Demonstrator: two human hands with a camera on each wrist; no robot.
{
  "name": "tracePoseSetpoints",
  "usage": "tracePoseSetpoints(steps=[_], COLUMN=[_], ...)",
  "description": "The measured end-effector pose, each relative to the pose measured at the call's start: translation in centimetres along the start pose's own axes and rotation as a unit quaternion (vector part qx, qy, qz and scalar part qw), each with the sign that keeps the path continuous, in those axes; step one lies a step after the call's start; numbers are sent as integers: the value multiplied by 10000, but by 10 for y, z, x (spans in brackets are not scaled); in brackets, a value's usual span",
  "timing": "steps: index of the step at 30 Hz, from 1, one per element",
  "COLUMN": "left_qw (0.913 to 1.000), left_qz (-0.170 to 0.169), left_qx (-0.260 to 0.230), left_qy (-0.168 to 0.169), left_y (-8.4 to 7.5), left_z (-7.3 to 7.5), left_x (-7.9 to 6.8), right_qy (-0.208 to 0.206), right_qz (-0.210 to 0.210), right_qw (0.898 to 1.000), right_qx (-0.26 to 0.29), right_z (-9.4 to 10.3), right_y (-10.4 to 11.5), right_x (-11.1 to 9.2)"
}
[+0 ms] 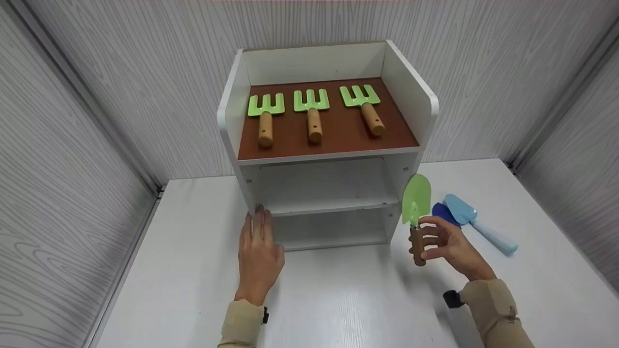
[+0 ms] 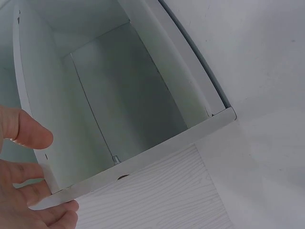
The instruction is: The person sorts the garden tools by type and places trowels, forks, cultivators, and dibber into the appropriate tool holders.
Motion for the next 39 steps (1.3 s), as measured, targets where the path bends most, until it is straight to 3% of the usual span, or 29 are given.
tracePoseSetpoints(steps=[23, 30, 39], left_qw=[10000, 9999, 9999], left_qz=[29, 25, 104], left_qx=[-39, -82, -45], left_qy=[-25, -80, 73], left_y=[-1, 0, 0], left_z=[1, 0, 0], left_x=[-2, -1, 0], right_qy=[286, 163, 120], right_qz=[-162, -443, -832], right_qw=[9977, 9939, 9909], right_qx=[-597, -996, -1052], right_z=[-15, -24, -35], right_y=[9, 14, 20], right_x=[20, 30, 40])
Point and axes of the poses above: each hand's wrist, its own x-axis towards the middle knuckle, its own z-axis out of the back of the hand, y = z × x, the point moved 2 cm from there along x, towards the middle knuckle, and after that the axes turned 2 degrees about x, right-handed, at the moved point
